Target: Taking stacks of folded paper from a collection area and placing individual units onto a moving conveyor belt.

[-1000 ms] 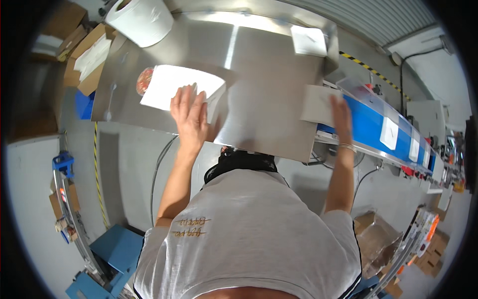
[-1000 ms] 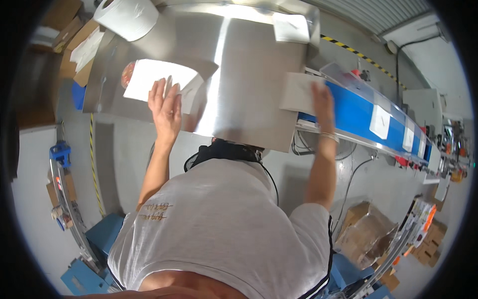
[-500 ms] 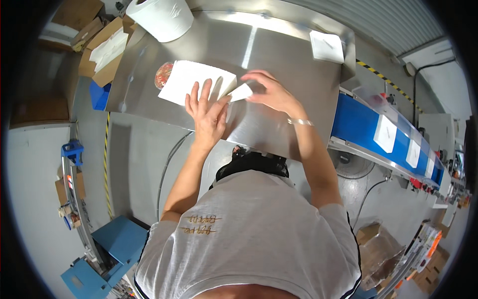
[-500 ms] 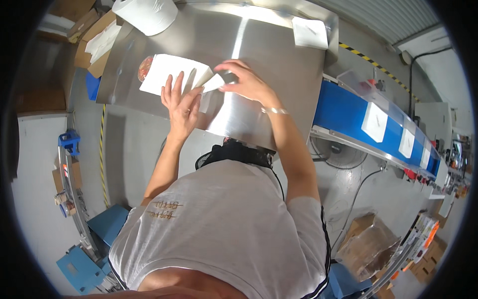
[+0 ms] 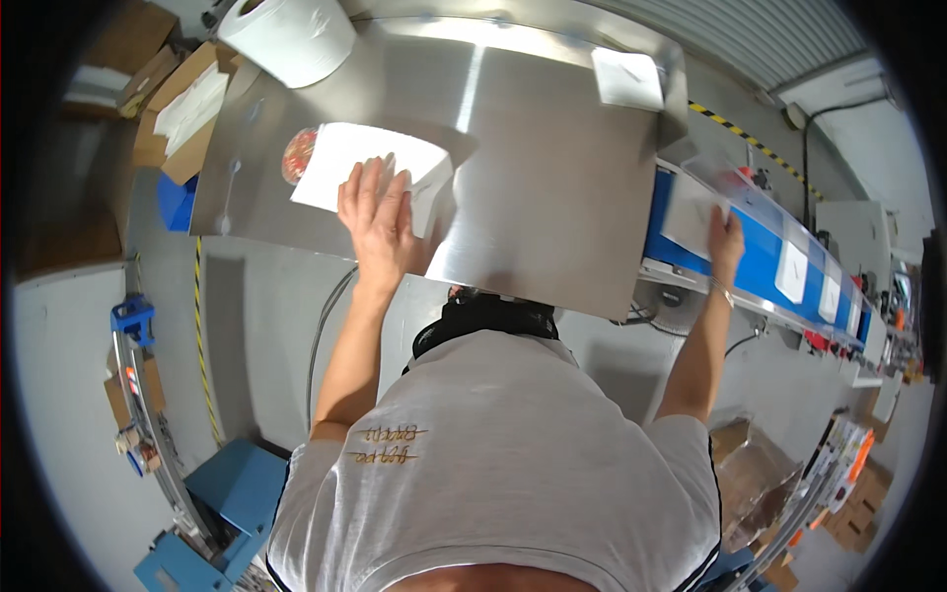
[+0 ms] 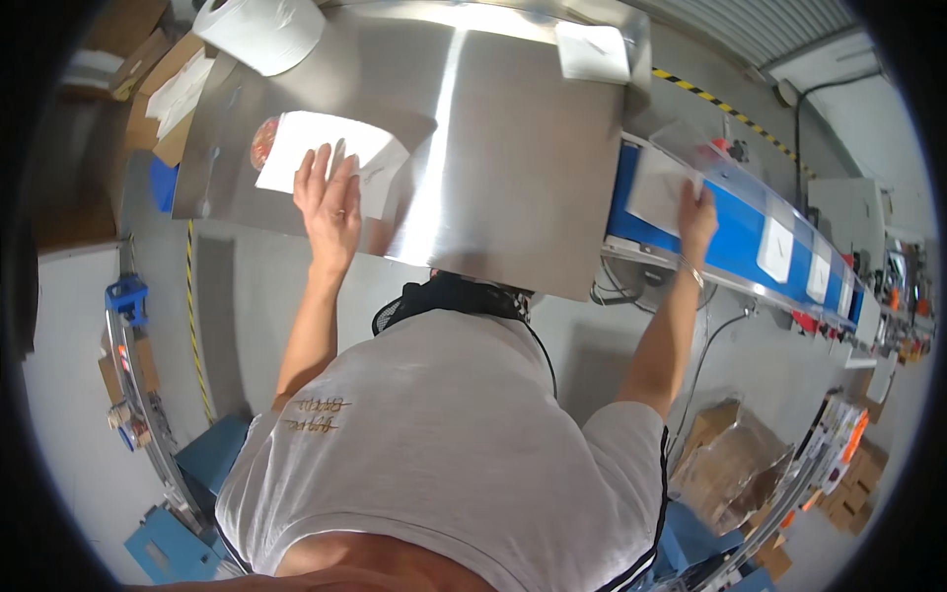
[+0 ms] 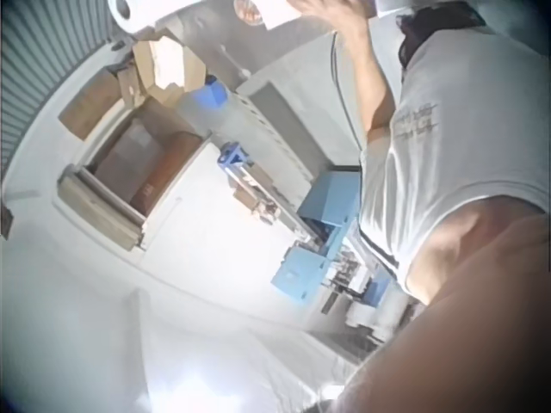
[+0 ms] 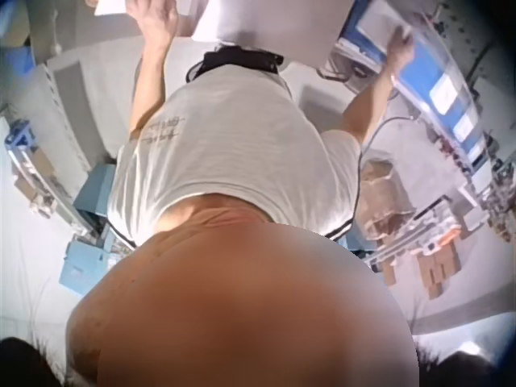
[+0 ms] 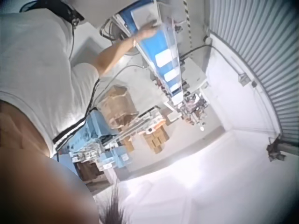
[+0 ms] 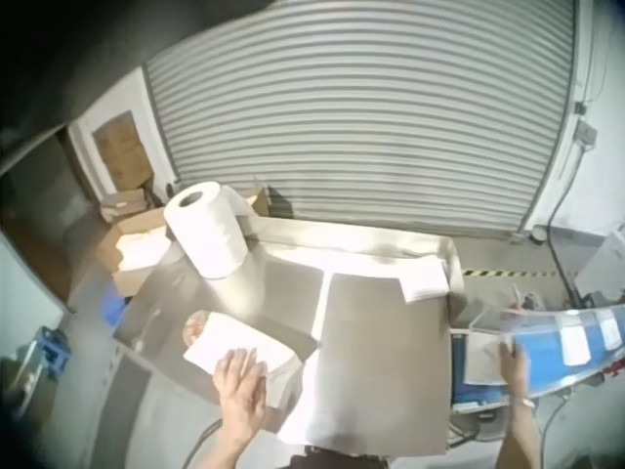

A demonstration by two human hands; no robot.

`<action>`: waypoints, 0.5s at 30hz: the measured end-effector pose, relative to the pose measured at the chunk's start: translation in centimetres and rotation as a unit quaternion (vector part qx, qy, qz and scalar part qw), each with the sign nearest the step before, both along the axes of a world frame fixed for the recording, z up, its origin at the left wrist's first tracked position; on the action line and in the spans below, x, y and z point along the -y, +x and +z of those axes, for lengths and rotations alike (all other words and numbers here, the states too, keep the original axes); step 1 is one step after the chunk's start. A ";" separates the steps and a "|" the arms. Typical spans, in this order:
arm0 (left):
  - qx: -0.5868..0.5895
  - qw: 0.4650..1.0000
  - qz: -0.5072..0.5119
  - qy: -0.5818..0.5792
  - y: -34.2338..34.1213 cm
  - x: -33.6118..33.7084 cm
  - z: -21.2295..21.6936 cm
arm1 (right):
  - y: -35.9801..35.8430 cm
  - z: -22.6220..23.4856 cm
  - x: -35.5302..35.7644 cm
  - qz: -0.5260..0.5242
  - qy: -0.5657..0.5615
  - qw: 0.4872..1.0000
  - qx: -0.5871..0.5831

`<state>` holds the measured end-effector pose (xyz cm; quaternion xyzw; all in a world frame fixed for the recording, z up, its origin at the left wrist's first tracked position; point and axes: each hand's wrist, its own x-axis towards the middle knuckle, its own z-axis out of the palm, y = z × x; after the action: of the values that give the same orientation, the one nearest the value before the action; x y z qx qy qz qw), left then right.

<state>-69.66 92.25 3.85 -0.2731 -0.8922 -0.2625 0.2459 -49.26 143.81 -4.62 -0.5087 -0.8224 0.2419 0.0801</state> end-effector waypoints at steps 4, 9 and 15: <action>-0.002 1.000 -0.001 -0.005 0.4 -0.9 0.3 | -2.3 4.1 5.7 0.025 0.323 0.946 0.015; -0.002 1.000 -0.014 -0.016 0.1 -0.4 0.0 | -15.4 5.9 23.6 0.457 -0.169 0.841 -0.234; 0.052 0.998 -0.043 0.012 -0.6 -0.5 1.0 | -20.6 5.5 28.5 0.588 -0.188 0.736 -0.278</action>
<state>-70.28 92.80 4.88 -0.2943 -0.8881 -0.2970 0.1909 -69.90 115.35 0.86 0.1617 -0.8365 0.5213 0.0492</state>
